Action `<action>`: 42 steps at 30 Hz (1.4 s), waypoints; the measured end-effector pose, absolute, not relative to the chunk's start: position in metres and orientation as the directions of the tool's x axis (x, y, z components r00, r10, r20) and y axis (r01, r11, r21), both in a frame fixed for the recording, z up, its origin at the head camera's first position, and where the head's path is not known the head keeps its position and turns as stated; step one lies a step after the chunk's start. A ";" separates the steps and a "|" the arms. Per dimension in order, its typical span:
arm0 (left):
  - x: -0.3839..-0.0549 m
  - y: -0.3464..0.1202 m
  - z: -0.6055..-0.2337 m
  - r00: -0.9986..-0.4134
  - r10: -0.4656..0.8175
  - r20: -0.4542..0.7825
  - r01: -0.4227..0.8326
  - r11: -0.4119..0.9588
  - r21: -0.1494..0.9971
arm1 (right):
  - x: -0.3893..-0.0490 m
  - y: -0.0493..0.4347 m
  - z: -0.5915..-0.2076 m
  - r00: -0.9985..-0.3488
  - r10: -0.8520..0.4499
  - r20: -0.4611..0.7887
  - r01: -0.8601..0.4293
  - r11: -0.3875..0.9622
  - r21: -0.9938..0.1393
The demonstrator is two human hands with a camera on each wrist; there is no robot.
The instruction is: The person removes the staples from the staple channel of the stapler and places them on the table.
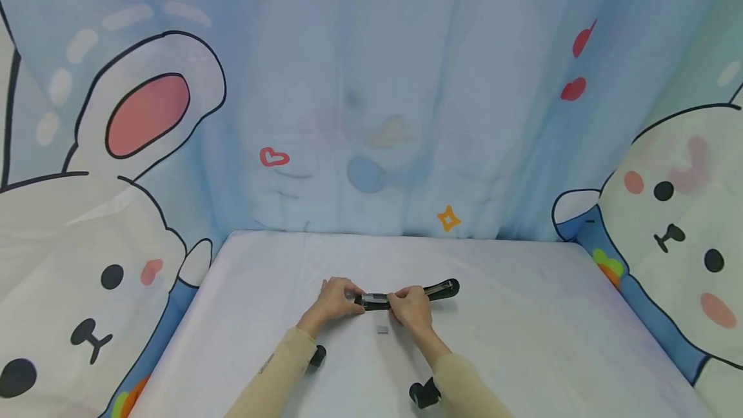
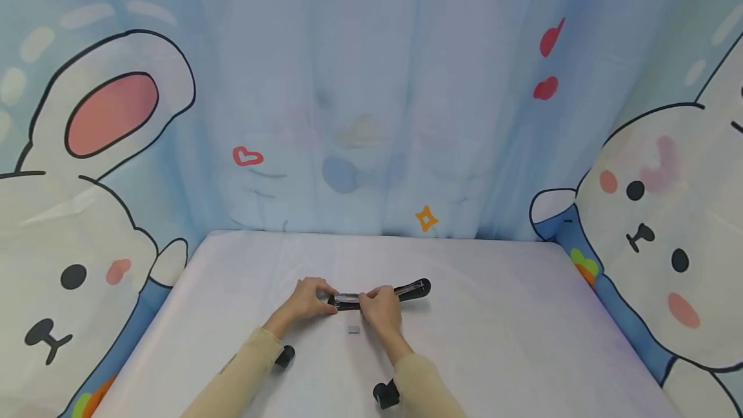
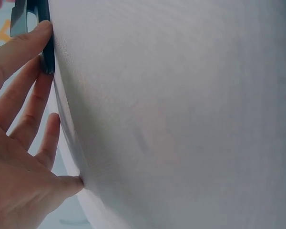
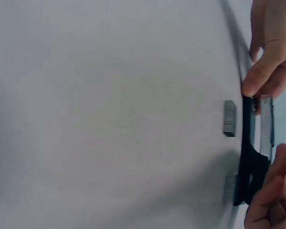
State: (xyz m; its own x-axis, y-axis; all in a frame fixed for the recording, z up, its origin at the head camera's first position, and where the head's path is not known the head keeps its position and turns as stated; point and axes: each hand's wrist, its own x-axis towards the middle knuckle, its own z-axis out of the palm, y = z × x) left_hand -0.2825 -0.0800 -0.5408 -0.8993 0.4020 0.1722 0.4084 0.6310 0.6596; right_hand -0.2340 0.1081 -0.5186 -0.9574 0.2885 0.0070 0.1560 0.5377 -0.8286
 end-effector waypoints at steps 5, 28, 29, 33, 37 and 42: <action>-0.281 -0.081 -0.539 -0.904 0.395 0.166 0.399 0.637 0.659 | -0.235 0.104 -0.520 -0.964 0.263 -0.043 0.170 0.482 -0.860; -0.277 -0.084 -0.541 -0.900 0.401 0.171 0.407 0.632 0.660 | -0.241 0.074 -0.517 -0.960 0.199 -0.197 0.234 0.183 -0.955; -0.278 -0.085 -0.541 -0.899 0.402 0.176 0.412 0.633 0.656 | -0.242 0.073 -0.517 -0.953 0.212 -0.214 0.248 0.150 -0.957; -0.278 -0.085 -0.540 -0.904 0.396 0.162 0.398 0.639 0.659 | -0.242 0.070 -0.518 -0.927 0.260 -0.270 0.285 0.020 -0.958; -0.279 -0.083 -0.539 -0.905 0.397 0.154 0.392 0.638 0.663 | -0.243 0.067 -0.518 -0.909 0.288 -0.302 0.301 -0.050 -0.952; -0.281 -0.083 -0.538 -0.899 0.405 0.163 0.406 0.635 0.657 | -0.245 0.064 -0.516 -0.899 0.305 -0.314 0.308 -0.069 -0.949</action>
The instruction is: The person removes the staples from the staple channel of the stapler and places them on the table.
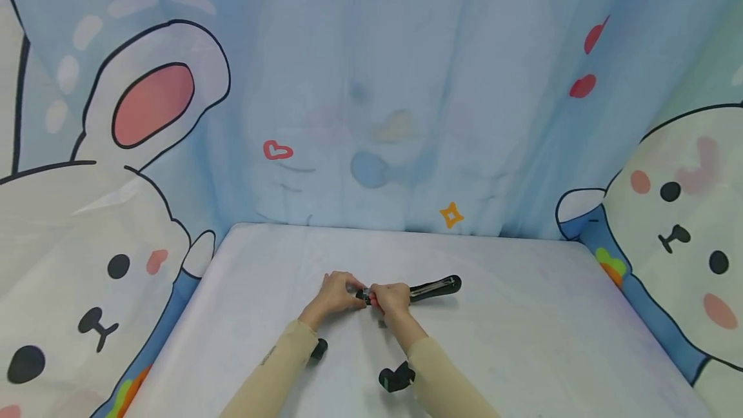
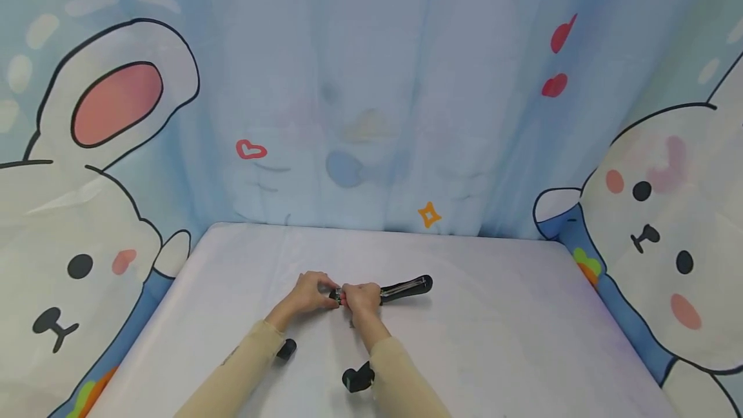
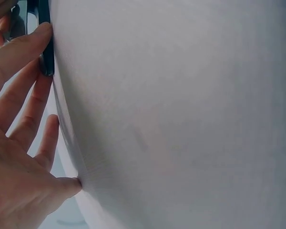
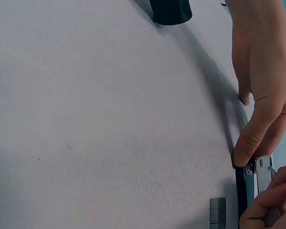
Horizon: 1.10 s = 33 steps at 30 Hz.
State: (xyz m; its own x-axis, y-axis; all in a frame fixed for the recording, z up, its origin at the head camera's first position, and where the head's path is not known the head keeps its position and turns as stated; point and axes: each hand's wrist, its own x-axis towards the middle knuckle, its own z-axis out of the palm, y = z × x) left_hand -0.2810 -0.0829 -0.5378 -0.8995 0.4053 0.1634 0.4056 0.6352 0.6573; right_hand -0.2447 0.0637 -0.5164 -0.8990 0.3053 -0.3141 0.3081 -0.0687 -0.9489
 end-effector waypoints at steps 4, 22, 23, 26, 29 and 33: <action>-0.281 -0.083 -0.536 -0.902 0.401 0.160 0.401 0.644 0.652 | -0.245 0.065 -0.514 -0.899 0.296 -0.323 0.320 -0.059 -0.946; -0.280 -0.079 -0.535 -0.904 0.403 0.145 0.394 0.650 0.650 | -0.224 0.127 -0.503 -0.903 0.191 -0.384 0.393 0.008 -0.920; -0.280 -0.079 -0.536 -0.904 0.403 0.143 0.393 0.653 0.648 | -0.222 0.131 -0.503 -0.905 0.187 -0.383 0.393 0.018 -0.919; -0.282 -0.079 -0.537 -0.904 0.401 0.152 0.398 0.655 0.643 | -0.216 0.142 -0.504 -0.907 0.187 -0.378 0.392 0.042 -0.919; -0.282 -0.080 -0.538 -0.905 0.399 0.146 0.392 0.654 0.647 | -0.211 0.154 -0.508 -0.906 0.201 -0.373 0.393 0.065 -0.917; -0.282 -0.080 -0.538 -0.906 0.403 0.131 0.385 0.655 0.650 | -0.206 0.172 -0.515 -0.896 0.229 -0.380 0.408 0.087 -0.909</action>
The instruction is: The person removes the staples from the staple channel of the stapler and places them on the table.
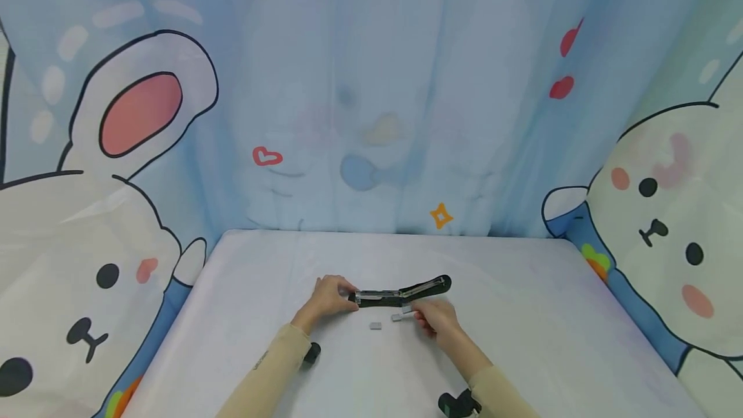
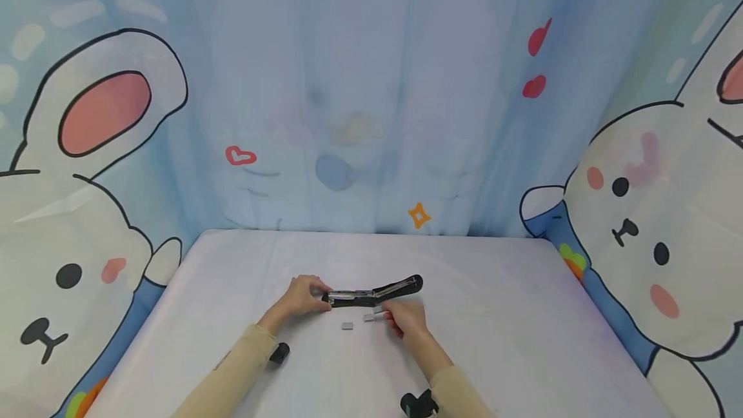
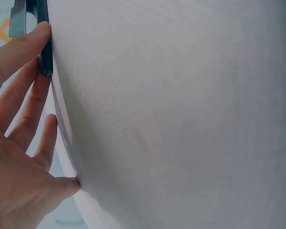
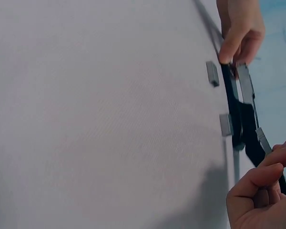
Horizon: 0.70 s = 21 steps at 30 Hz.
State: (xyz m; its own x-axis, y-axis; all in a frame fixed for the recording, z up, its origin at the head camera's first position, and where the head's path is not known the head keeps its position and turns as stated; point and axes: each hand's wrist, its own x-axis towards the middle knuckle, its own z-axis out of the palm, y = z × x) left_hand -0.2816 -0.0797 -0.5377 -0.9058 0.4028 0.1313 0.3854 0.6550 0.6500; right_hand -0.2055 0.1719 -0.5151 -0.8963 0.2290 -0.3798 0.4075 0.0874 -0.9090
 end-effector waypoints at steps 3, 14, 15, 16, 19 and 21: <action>-0.281 -0.079 -0.539 -0.907 0.401 0.130 0.382 0.650 0.657 | -0.201 0.184 -0.519 -0.889 0.245 -0.386 0.416 0.086 -0.905; -0.282 -0.080 -0.539 -0.904 0.401 0.146 0.392 0.644 0.657 | -0.193 0.204 -0.525 -0.868 0.280 -0.410 0.446 0.078 -0.891; -0.282 -0.080 -0.539 -0.904 0.402 0.145 0.391 0.640 0.661 | -0.192 0.204 -0.526 -0.865 0.281 -0.415 0.452 0.078 -0.889; -0.281 -0.080 -0.539 -0.903 0.404 0.143 0.391 0.639 0.663 | -0.192 0.205 -0.527 -0.863 0.283 -0.419 0.457 0.081 -0.886; -0.280 -0.079 -0.539 -0.903 0.405 0.141 0.390 0.639 0.662 | -0.190 0.206 -0.529 -0.859 0.284 -0.426 0.465 0.083 -0.882; -0.279 -0.079 -0.537 -0.903 0.404 0.147 0.394 0.639 0.661 | -0.190 0.207 -0.530 -0.861 0.281 -0.423 0.460 0.081 -0.884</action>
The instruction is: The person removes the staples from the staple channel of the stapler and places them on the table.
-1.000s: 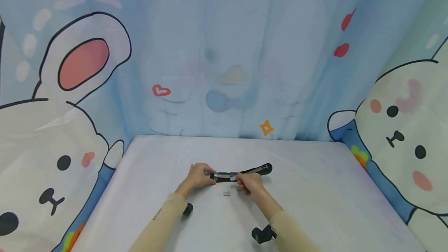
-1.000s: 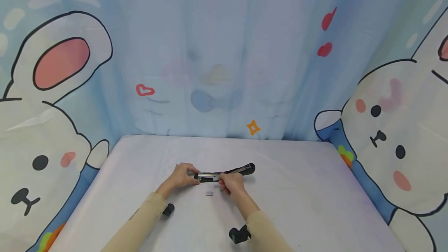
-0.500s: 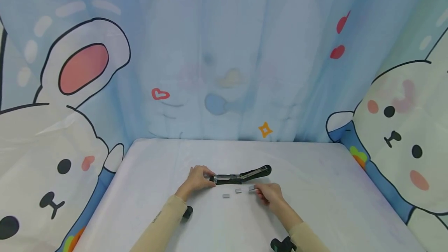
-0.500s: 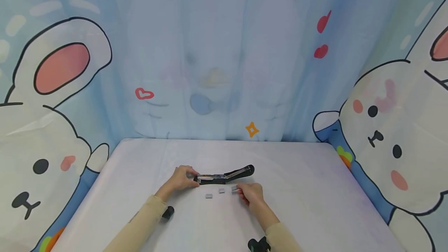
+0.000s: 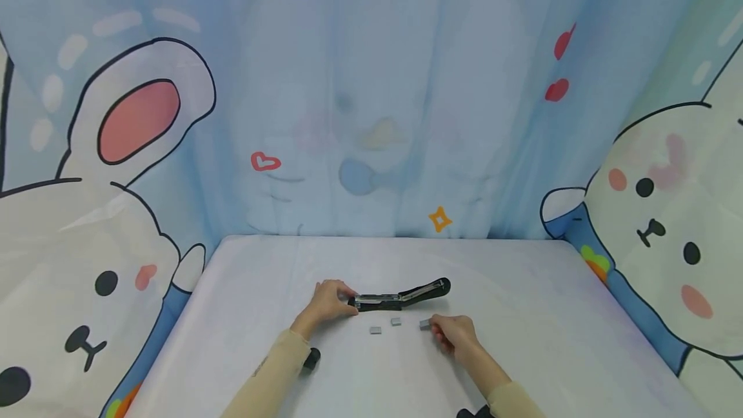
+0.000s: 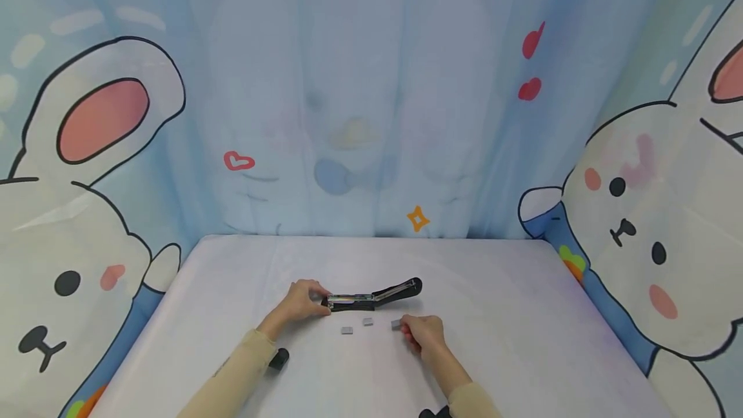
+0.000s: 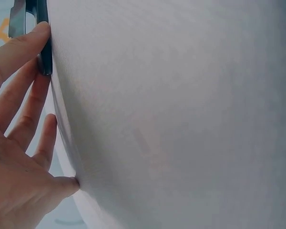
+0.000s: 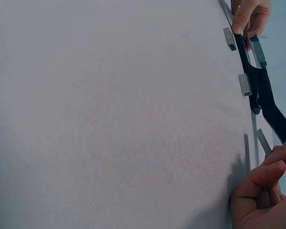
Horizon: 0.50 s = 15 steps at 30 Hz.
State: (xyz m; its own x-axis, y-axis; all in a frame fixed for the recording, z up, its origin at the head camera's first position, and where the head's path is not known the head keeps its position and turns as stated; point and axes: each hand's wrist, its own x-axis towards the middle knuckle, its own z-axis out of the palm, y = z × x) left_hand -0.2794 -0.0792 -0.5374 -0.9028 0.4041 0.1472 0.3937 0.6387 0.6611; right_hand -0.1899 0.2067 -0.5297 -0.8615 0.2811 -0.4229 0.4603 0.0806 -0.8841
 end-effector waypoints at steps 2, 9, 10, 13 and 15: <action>-0.279 -0.080 -0.537 -0.902 0.401 0.158 0.400 0.643 0.653 | -0.189 0.206 -0.530 -0.866 0.281 -0.414 0.450 0.077 -0.890; -0.281 -0.080 -0.534 -0.905 0.397 0.155 0.396 0.649 0.650 | -0.189 0.206 -0.533 -0.875 0.309 -0.372 0.427 0.135 -0.894; -0.282 -0.080 -0.533 -0.903 0.400 0.155 0.399 0.649 0.648 | -0.189 0.206 -0.534 -0.877 0.315 -0.362 0.423 0.153 -0.893; -0.285 -0.080 -0.532 -0.903 0.406 0.143 0.396 0.654 0.645 | -0.191 0.207 -0.537 -0.885 0.330 -0.329 0.407 0.204 -0.891; -0.286 -0.080 -0.531 -0.901 0.413 0.136 0.399 0.662 0.635 | -0.192 0.207 -0.537 -0.895 0.327 -0.305 0.388 0.232 -0.892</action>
